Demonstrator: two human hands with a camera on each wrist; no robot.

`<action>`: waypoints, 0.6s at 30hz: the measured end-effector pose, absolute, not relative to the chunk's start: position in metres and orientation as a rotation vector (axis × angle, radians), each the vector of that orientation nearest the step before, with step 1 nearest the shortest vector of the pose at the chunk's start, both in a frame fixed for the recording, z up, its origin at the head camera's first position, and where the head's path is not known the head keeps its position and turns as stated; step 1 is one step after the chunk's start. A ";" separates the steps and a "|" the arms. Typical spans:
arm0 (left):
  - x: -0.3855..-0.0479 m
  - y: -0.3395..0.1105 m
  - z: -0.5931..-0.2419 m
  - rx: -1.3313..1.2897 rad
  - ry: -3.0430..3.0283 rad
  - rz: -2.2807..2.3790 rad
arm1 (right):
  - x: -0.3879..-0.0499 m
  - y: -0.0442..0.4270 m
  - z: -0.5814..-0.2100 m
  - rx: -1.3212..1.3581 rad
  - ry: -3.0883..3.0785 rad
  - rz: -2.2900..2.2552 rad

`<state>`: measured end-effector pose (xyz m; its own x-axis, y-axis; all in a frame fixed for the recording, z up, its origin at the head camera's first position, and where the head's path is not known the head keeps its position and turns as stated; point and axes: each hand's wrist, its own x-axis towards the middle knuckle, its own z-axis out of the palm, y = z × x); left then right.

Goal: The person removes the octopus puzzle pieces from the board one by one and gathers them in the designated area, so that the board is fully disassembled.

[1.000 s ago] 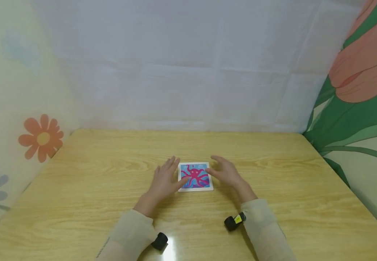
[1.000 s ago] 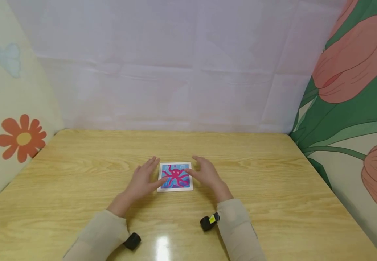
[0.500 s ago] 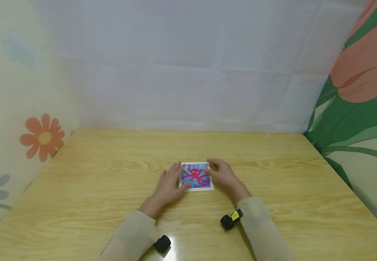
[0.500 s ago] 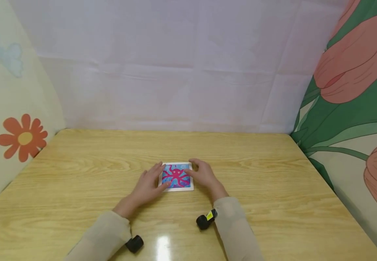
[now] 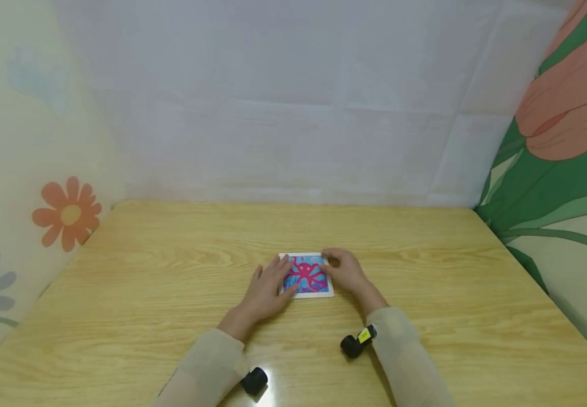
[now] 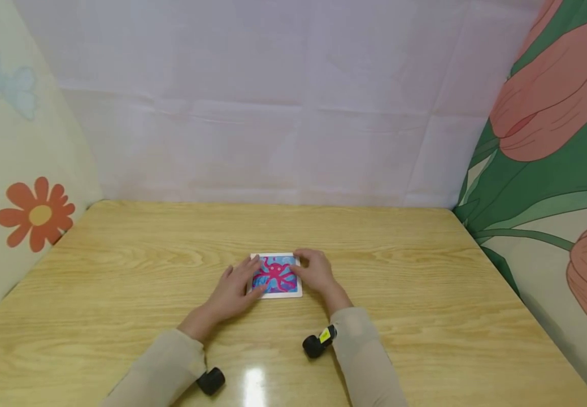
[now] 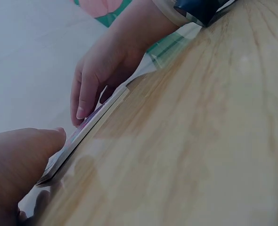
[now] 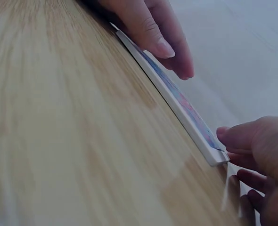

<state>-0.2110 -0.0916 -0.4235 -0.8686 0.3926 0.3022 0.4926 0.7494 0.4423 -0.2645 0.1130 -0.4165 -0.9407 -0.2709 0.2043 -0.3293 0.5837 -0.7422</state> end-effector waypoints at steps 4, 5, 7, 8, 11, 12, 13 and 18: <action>-0.212 -0.092 -0.426 -0.738 -2.780 -0.665 | -0.265 0.112 -0.416 0.517 -2.725 1.280; -0.212 -0.092 -0.426 -0.744 -2.784 -0.648 | -0.265 0.112 -0.417 0.513 -2.725 1.272; -0.212 -0.092 -0.427 -0.749 -2.791 -0.628 | -0.265 0.112 -0.417 0.506 -2.726 1.268; -0.212 -0.092 -0.427 -0.751 -2.793 -0.624 | -0.265 0.112 -0.417 0.501 -2.727 1.268; -0.211 -0.092 -0.426 -0.753 -2.804 -0.615 | -0.266 0.111 -0.417 0.481 -2.737 1.267; -0.212 -0.092 -0.426 -0.753 -2.810 -0.606 | -0.266 0.111 -0.417 0.480 -2.740 1.266; -0.211 -0.092 -0.425 -0.754 -2.813 -0.599 | -0.267 0.111 -0.417 0.481 -2.743 1.263; -0.211 -0.092 -0.424 -0.753 -2.824 -0.583 | -0.268 0.111 -0.415 0.481 -2.771 1.240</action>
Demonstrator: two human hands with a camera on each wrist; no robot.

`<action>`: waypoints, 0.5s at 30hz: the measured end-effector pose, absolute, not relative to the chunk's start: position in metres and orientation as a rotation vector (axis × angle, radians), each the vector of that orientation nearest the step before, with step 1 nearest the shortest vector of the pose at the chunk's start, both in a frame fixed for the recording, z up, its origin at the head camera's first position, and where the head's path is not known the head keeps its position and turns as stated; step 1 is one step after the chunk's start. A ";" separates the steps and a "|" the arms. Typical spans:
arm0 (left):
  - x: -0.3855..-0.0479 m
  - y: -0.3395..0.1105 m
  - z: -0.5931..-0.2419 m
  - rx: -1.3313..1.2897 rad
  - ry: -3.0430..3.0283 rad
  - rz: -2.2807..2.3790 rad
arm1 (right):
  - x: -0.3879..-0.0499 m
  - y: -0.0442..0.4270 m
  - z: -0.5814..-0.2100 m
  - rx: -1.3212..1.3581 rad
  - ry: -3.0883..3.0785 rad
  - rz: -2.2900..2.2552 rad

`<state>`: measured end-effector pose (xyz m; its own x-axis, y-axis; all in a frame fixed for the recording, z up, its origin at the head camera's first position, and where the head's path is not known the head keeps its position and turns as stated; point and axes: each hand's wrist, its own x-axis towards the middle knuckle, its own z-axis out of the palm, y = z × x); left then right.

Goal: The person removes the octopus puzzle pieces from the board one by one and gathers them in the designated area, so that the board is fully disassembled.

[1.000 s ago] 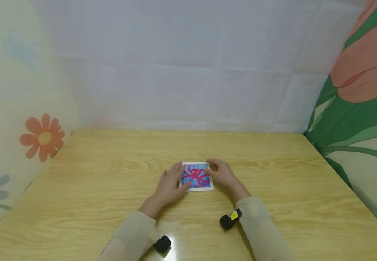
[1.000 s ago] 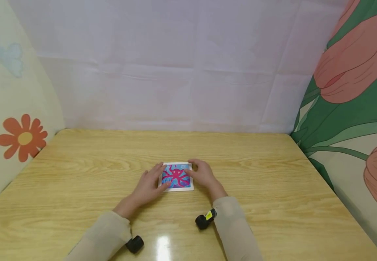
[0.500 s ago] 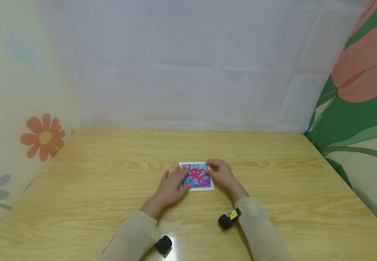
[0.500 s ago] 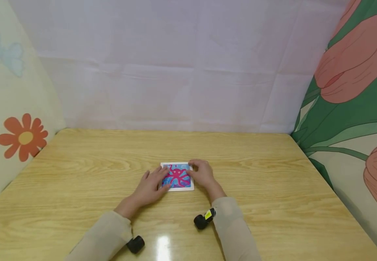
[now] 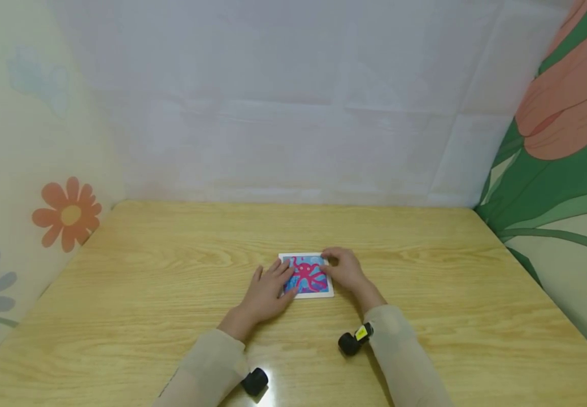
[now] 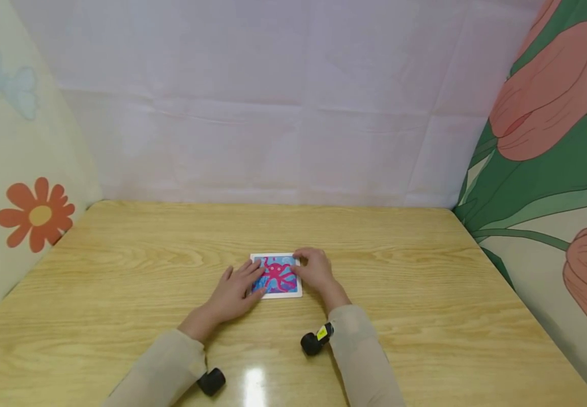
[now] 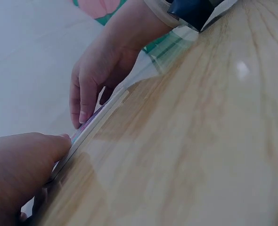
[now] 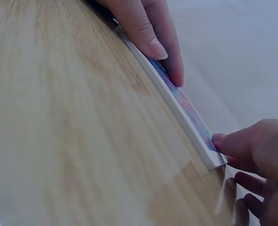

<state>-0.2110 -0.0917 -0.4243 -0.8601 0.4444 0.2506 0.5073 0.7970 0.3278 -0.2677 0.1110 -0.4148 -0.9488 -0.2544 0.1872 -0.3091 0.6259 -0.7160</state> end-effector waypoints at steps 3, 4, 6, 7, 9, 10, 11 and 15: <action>-0.210 -0.091 -0.423 -0.755 -2.826 -0.596 | -0.268 0.111 -0.413 0.493 -2.783 1.191; -0.210 -0.091 -0.423 -0.755 -2.825 -0.600 | -0.269 0.111 -0.412 0.504 -2.781 1.167; -0.209 -0.090 -0.421 -0.752 -2.826 -0.605 | -0.269 0.111 -0.411 0.506 -2.782 1.150; -0.209 -0.090 -0.421 -0.750 -2.825 -0.602 | -0.270 0.112 -0.411 0.508 -2.779 1.147; -0.208 -0.088 -0.419 -0.746 -2.827 -0.587 | -0.271 0.112 -0.411 0.510 -2.774 1.151; -0.208 -0.087 -0.419 -0.743 -2.829 -0.578 | -0.271 0.112 -0.411 0.514 -2.771 1.151; -0.208 -0.086 -0.418 -0.741 -2.830 -0.562 | -0.271 0.112 -0.411 0.512 -2.769 1.158; -0.206 -0.082 -0.417 -0.733 -2.846 -0.506 | -0.271 0.112 -0.411 0.514 -2.759 1.170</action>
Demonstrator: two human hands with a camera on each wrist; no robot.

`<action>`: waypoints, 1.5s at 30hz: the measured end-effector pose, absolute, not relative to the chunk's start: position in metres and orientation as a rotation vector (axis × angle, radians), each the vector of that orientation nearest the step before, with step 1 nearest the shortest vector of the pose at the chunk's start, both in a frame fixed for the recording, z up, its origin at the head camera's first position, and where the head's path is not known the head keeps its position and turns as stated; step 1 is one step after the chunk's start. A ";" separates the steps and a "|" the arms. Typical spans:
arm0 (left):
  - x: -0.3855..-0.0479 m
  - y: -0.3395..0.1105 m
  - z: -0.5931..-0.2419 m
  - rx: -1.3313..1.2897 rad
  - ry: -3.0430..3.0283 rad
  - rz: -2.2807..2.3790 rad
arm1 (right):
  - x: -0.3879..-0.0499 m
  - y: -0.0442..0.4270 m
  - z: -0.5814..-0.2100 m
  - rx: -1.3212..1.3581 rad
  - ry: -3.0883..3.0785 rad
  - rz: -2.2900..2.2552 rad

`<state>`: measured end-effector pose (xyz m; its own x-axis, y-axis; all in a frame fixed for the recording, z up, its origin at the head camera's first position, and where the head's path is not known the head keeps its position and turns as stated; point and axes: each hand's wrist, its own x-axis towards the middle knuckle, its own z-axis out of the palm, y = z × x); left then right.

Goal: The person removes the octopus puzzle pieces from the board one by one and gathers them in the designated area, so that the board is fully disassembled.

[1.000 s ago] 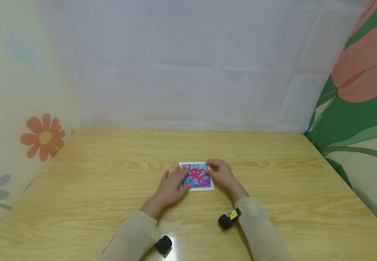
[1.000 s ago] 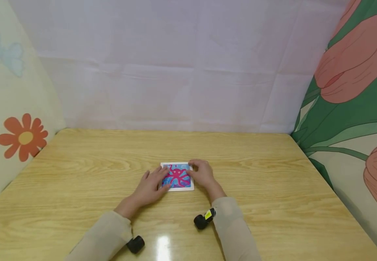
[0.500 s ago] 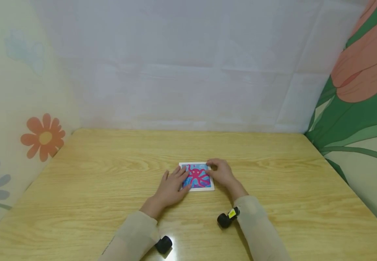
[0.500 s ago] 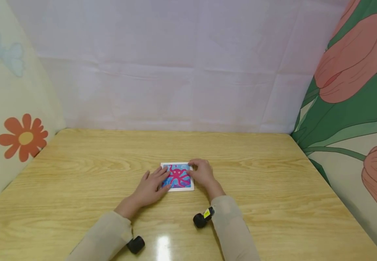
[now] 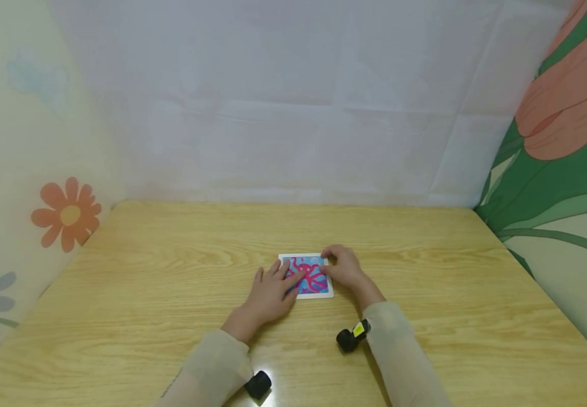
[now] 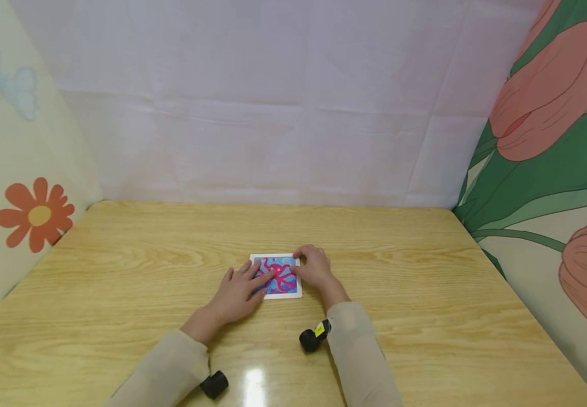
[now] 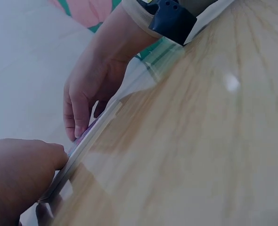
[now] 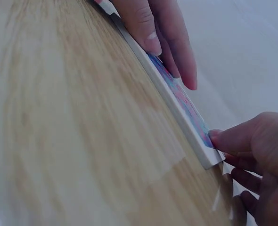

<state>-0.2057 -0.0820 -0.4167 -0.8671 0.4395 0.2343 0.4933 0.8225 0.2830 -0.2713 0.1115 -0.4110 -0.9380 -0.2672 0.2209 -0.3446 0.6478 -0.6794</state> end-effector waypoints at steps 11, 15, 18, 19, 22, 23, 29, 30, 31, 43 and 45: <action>-0.204 -0.075 -0.419 -0.858 -2.801 -0.460 | -0.268 0.109 -0.409 0.498 -2.781 1.149; -0.203 -0.071 -0.418 -0.861 -2.847 -0.441 | -0.268 0.108 -0.410 0.490 -2.784 1.143; -0.203 -0.069 -0.417 -0.841 -2.865 -0.420 | -0.269 0.108 -0.411 0.477 -2.783 1.155; -0.203 -0.068 -0.417 -0.835 -2.870 -0.416 | -0.269 0.108 -0.411 0.472 -2.785 1.161; -0.203 -0.067 -0.417 -0.818 -2.882 -0.415 | -0.269 0.108 -0.412 0.464 -2.784 1.175; -0.203 -0.066 -0.417 -0.812 -2.887 -0.409 | -0.269 0.108 -0.412 0.460 -2.786 1.180; -0.203 -0.065 -0.419 -0.797 -2.890 -0.379 | -0.266 0.108 -0.412 0.442 -2.792 1.192; -0.203 -0.065 -0.419 -0.798 -2.889 -0.380 | -0.266 0.108 -0.412 0.442 -2.793 1.192; -0.203 -0.065 -0.419 -0.798 -2.889 -0.379 | -0.266 0.108 -0.412 0.441 -2.792 1.190; -0.203 -0.066 -0.415 -0.808 -2.880 -0.440 | -0.266 0.107 -0.413 0.451 -2.734 1.224; -0.203 -0.066 -0.415 -0.809 -2.884 -0.445 | -0.266 0.107 -0.413 0.464 -2.712 1.229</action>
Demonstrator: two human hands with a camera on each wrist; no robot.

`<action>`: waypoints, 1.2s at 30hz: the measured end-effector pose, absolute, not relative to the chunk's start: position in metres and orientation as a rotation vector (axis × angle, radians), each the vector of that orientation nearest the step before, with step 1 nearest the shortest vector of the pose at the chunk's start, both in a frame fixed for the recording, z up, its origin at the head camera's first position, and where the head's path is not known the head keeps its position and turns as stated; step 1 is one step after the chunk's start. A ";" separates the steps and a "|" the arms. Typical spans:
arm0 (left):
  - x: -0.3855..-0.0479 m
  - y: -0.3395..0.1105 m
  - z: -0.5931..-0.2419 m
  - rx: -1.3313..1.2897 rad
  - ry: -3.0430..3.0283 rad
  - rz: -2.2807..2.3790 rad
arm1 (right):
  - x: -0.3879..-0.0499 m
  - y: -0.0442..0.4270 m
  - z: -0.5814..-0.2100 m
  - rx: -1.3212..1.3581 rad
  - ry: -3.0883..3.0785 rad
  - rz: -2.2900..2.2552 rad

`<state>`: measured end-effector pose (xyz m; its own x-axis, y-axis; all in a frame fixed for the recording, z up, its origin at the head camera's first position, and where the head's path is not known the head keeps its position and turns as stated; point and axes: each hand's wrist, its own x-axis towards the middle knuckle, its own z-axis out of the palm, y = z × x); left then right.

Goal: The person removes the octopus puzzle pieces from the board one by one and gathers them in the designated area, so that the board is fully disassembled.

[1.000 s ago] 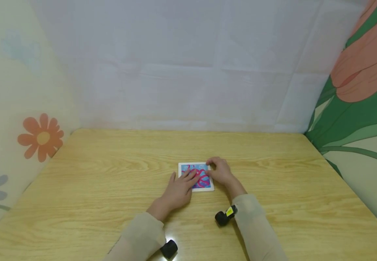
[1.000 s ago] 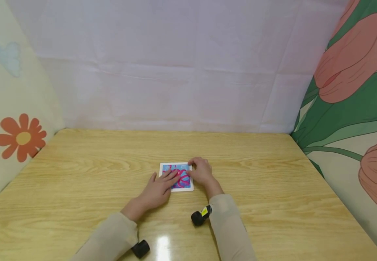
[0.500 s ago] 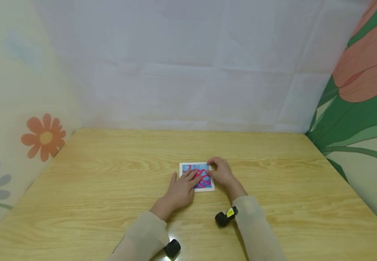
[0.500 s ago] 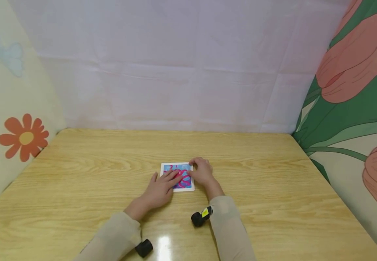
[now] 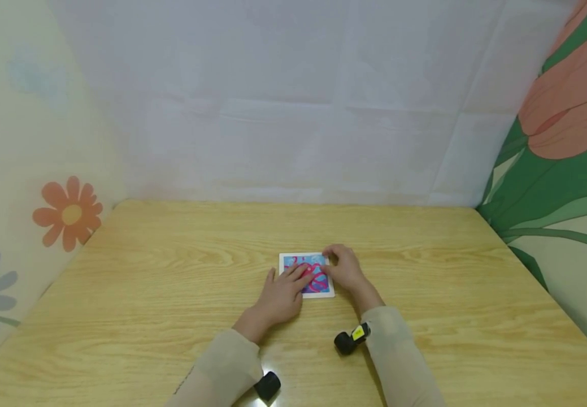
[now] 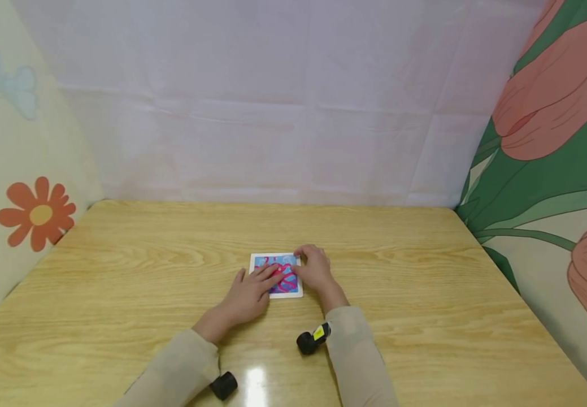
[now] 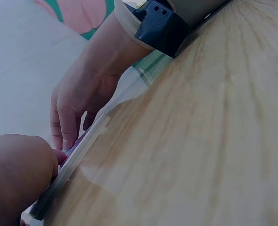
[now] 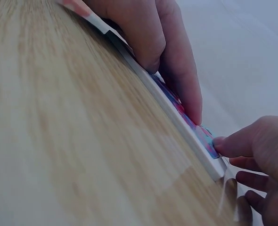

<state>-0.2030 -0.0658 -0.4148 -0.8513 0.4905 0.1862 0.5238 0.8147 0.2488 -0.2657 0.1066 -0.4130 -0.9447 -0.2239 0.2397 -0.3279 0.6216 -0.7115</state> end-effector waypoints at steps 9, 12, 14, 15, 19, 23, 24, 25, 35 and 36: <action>-0.202 -0.066 -0.414 -0.809 -2.873 -0.443 | -0.265 0.106 -0.414 0.499 -2.637 1.223; -0.202 -0.066 -0.414 -0.807 -2.868 -0.444 | -0.265 0.105 -0.414 0.487 -2.633 1.240; -0.202 -0.066 -0.414 -0.806 -2.869 -0.441 | -0.265 0.105 -0.414 0.480 -2.635 1.252; -0.202 -0.066 -0.414 -0.805 -2.871 -0.440 | -0.265 0.105 -0.414 0.472 -2.639 1.259; -0.202 -0.066 -0.414 -0.807 -2.877 -0.430 | -0.265 0.105 -0.414 0.439 -2.646 1.321; -0.202 -0.066 -0.413 -0.815 -2.874 -0.419 | -0.266 0.104 -0.413 0.411 -2.645 1.393; -0.202 -0.065 -0.413 -0.815 -2.875 -0.412 | -0.265 0.104 -0.413 0.405 -2.645 1.410; -0.202 -0.065 -0.413 -0.816 -2.875 -0.408 | -0.265 0.104 -0.413 0.395 -2.646 1.426; -0.204 -0.065 -0.416 -0.847 -2.843 -0.444 | -0.265 0.105 -0.413 0.363 -2.553 1.602; -0.207 -0.066 -0.421 -0.858 -2.814 -0.429 | -0.265 0.105 -0.413 0.373 -2.547 1.606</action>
